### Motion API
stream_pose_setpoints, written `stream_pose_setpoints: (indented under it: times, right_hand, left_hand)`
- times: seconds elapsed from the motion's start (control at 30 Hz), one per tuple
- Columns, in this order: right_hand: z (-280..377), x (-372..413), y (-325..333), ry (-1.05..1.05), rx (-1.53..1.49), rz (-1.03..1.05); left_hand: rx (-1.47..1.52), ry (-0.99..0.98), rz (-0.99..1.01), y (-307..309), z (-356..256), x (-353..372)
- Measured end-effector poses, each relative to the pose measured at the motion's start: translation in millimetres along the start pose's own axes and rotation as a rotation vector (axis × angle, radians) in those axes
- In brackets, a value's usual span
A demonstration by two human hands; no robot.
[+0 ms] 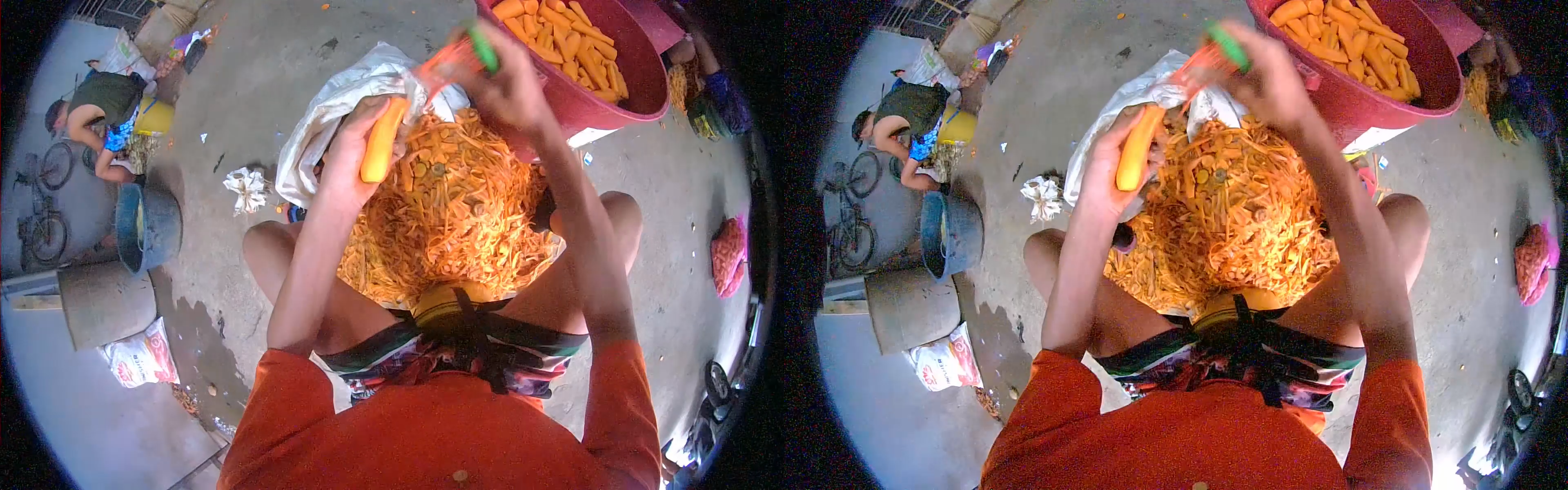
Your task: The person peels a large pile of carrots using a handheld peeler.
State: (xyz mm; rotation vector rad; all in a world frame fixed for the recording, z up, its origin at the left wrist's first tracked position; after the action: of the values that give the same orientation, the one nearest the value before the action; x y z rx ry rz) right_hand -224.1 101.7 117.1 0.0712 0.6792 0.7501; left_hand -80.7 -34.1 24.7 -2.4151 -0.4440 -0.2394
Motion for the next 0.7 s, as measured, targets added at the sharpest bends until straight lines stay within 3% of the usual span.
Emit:
stream_pose_setpoints:
  times: [0.03, 0.07, 0.13, 0.2, 0.27, 0.3, 0.33, 0.4, 0.5, 0.53, 0.6, 0.67, 0.7]
  right_hand:
    - [-7.8, -2.3, 15.2, -0.169, 0.028, -0.025]
    - [-5.5, 1.8, 9.3, -0.172, 0.030, -0.022]
    - [35.5, 12.0, -20.4, 0.136, 0.017, 0.053]
    - [49.2, 20.5, -53.5, 0.068, 0.122, 0.280]
    - [20.4, 13.4, -32.0, 0.087, 0.118, 0.098]
    - [20.8, 7.2, -7.8, 0.113, 0.164, -0.021]
    - [-3.9, 0.7, 4.7, -0.076, 0.052, 0.015]
    - [12.1, 3.4, -1.1, -0.032, -0.031, 0.044]
    - [49.6, 23.2, -50.0, 0.107, 0.043, 0.206]
    - [41.1, 20.8, -45.8, 0.094, 0.038, 0.205]
    - [12.0, 12.0, -16.8, 0.097, 0.122, 0.043]
    - [23.5, -0.3, 18.3, -0.014, 0.229, -0.095]
    - [23.6, 3.6, 4.3, -0.007, -0.042, -0.002]
  left_hand:
    - [-0.029, 0.006, -0.031, 0.6, -3.1, 3.7]
    - [-0.025, 0.008, -0.031, -1.5, 0.3, 5.0]
    - [-0.010, -0.145, -0.042, -6.7, -9.8, 1.6]
    - [-0.018, -0.126, -0.035, -7.8, -10.1, -0.3]
    - [-0.095, -0.082, -0.091, -1.0, -1.4, 2.0]
    - [-0.005, -0.036, 0.002, 11.8, 5.6, -7.7]
    - [0.013, -0.032, -0.052, 12.8, 2.4, -6.6]
    - [0.174, 0.037, -0.017, 7.2, 3.1, -8.6]
    - [0.054, -0.061, -0.123, -1.1, 0.2, -2.5]
    - [0.055, -0.048, -0.129, 5.2, 4.4, -4.8]
    - [0.018, -0.016, 0.122, 3.3, 10.7, -10.0]
    - [-0.031, 0.040, -0.045, 11.9, 10.6, -4.7]
    - [0.005, 0.000, -0.029, 8.7, 9.5, -4.0]
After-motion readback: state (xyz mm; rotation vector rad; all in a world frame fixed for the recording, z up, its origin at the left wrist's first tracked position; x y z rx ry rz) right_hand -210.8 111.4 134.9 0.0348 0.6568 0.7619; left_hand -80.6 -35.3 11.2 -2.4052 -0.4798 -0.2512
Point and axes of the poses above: each hand's wrist, its own x-axis away from the middle knuckle, its own y-axis out of the back of the hand, z = x × y, the point moved 9 cm from there along -x, towards the middle knuckle, and after that the axes turned 4 degrees about -y, right-handed, at the moved point
